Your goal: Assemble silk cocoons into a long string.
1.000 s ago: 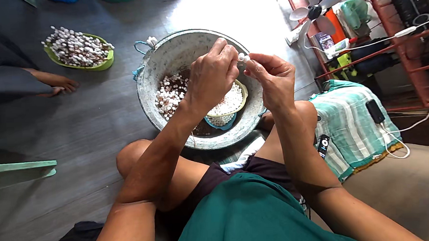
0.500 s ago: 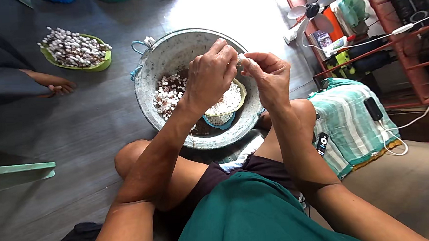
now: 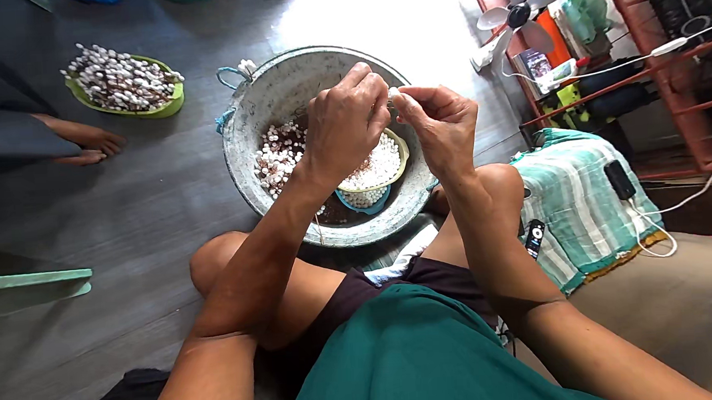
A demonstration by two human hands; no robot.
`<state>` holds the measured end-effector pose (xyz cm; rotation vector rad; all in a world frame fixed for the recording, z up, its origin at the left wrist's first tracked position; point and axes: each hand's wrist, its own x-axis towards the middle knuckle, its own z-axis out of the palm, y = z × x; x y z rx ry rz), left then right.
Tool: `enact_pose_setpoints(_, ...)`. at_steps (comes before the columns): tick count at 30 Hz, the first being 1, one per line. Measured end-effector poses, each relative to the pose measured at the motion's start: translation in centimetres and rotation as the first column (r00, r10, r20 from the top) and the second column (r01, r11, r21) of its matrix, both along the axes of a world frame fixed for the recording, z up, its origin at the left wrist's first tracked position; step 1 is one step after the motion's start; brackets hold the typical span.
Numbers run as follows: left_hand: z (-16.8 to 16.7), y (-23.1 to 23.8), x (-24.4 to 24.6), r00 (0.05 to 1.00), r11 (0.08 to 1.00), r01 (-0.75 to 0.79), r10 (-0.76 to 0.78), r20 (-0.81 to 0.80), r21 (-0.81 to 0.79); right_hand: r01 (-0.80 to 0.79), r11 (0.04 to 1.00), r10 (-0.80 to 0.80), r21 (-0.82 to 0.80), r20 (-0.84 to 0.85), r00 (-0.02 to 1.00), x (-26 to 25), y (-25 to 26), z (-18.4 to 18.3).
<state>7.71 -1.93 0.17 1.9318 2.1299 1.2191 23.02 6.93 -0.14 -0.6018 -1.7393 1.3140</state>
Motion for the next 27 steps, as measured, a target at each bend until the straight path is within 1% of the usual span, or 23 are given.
enact_pose_setpoints(23,-0.3,-0.1,0.0,0.996,0.998,-0.046,0.044,-0.077,-0.032,0.038,0.996,-0.045,0.086,0.085,0.995,-0.6,-0.4,-0.6)
enact_pose_setpoints(25,-0.3,0.0,-0.7,0.999,0.999,-0.037,0.037,-0.006,-0.037,0.047,0.993,-0.058,0.108,0.109,0.992,-0.9,-0.3,-0.3)
enact_pose_setpoints(26,-0.4,0.1,-1.3,0.995,0.999,-0.014,0.017,0.099,-0.029,0.056,0.989,-0.072,0.138,0.118,0.990,-1.1,-0.1,0.2)
enact_pose_setpoints(27,-0.4,0.2,-2.0,0.966,1.000,0.025,-0.023,0.256,-0.005,0.065,0.981,-0.087,0.184,0.116,0.989,-1.1,0.1,0.9)
